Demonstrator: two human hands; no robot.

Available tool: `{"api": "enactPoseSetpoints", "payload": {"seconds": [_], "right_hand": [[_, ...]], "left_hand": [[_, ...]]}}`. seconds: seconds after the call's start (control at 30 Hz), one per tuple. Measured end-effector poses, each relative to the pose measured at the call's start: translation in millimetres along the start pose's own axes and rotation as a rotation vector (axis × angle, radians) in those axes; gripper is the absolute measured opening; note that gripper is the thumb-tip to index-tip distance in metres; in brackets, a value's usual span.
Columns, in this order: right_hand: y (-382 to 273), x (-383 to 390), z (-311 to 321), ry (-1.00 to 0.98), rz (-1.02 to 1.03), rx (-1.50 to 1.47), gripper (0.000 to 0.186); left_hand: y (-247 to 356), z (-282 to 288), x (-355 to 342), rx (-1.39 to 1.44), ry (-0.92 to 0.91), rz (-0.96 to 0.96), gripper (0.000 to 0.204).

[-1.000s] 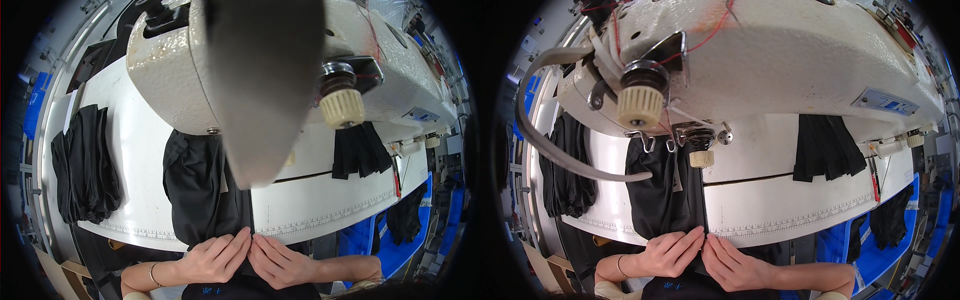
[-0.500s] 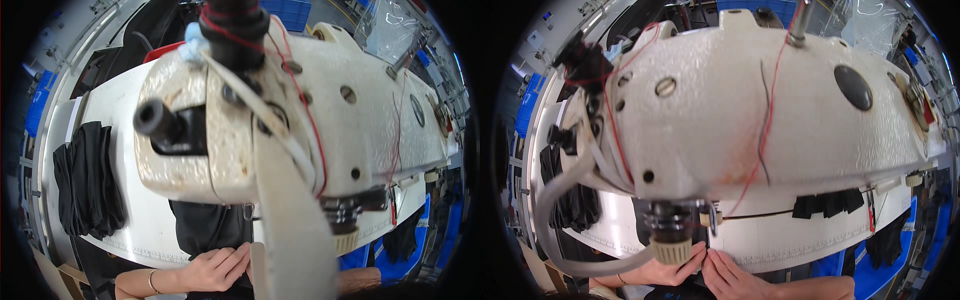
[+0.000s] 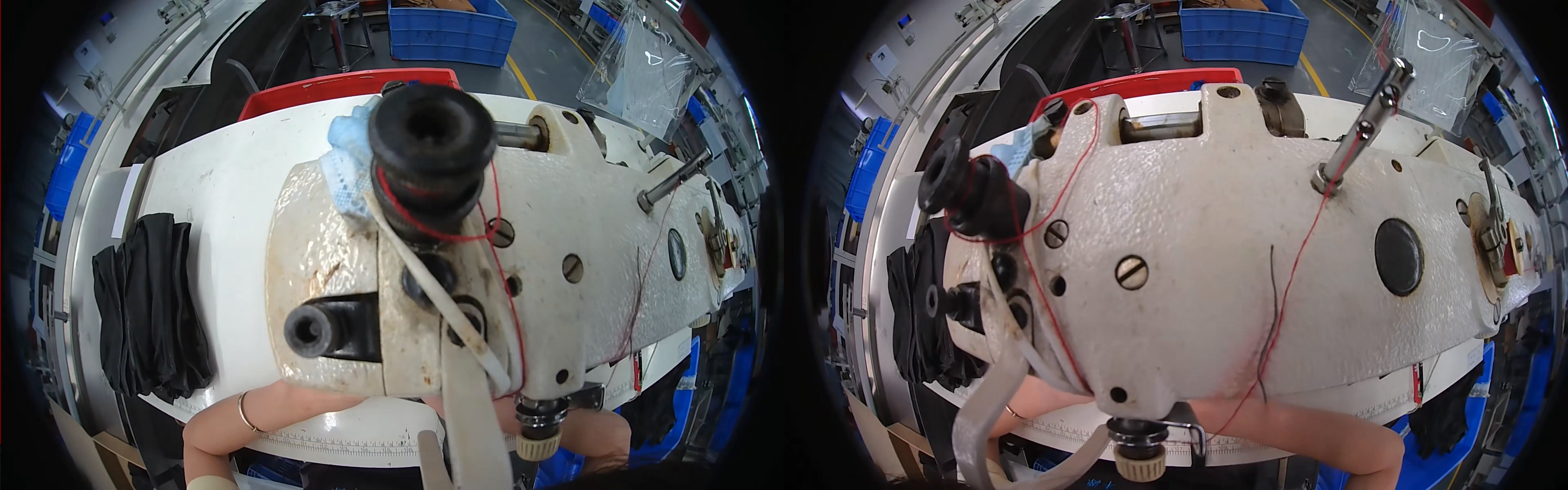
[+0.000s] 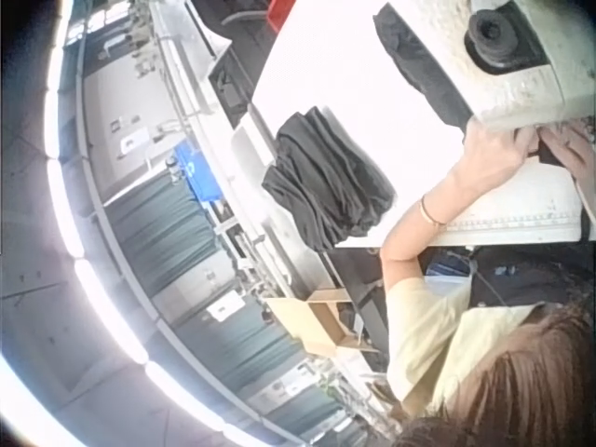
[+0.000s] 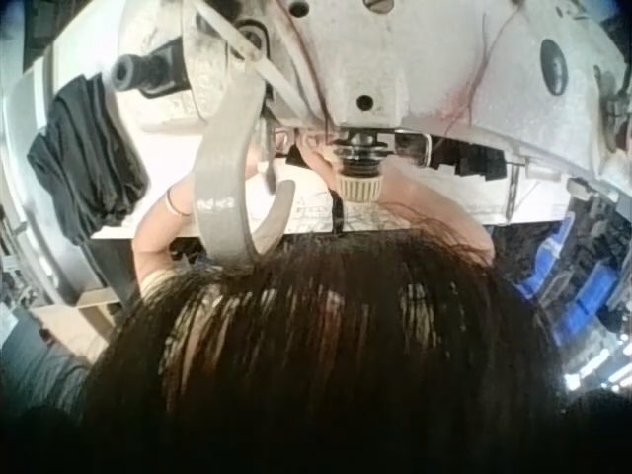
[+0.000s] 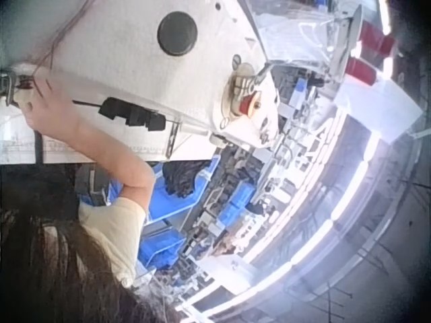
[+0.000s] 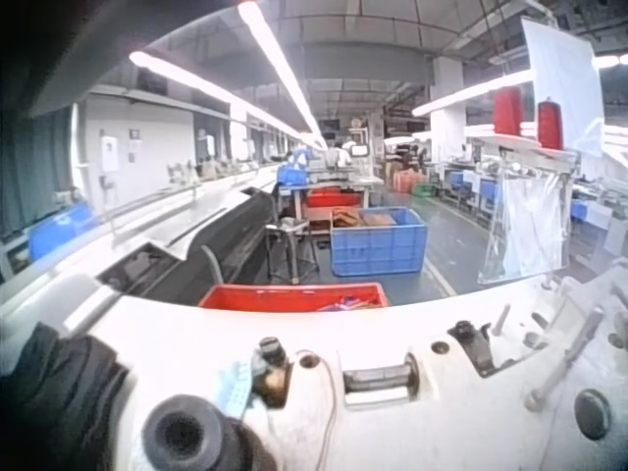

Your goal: Sewing and assembling black leather or fabric bags using an industrial sewing machine.

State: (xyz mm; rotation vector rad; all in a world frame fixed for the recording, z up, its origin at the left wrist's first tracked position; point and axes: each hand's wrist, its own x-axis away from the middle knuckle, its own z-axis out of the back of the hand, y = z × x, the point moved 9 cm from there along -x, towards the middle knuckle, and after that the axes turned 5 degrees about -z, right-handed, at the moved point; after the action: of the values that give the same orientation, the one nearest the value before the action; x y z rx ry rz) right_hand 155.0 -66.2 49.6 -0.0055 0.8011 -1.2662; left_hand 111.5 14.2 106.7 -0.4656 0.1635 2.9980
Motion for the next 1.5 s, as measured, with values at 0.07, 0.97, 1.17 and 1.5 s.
{"api": "enactPoseSetpoints", "payload": {"seconds": [0.07,0.97,1.17,1.5], "right_hand": [[-0.2,-0.4,-1.7,0.024,0.056,0.019,0.023],[14.3,46.5,-31.5,-0.055,0.519,0.770,0.025],[24.2,16.8,1.6,-0.171,-0.069,0.129,0.022],[53.2,25.3,-14.4,-0.273,-0.714,-0.602,0.021]], "left_hand": [[-22.7,-15.4,12.6,0.305,0.236,0.127,0.024],[-4.8,-27.1,22.9,0.232,0.184,0.036,0.037],[-4.2,-30.3,27.0,0.263,0.041,0.035,0.033],[-17.2,-6.5,7.7,0.288,0.178,0.095,0.034]]}}
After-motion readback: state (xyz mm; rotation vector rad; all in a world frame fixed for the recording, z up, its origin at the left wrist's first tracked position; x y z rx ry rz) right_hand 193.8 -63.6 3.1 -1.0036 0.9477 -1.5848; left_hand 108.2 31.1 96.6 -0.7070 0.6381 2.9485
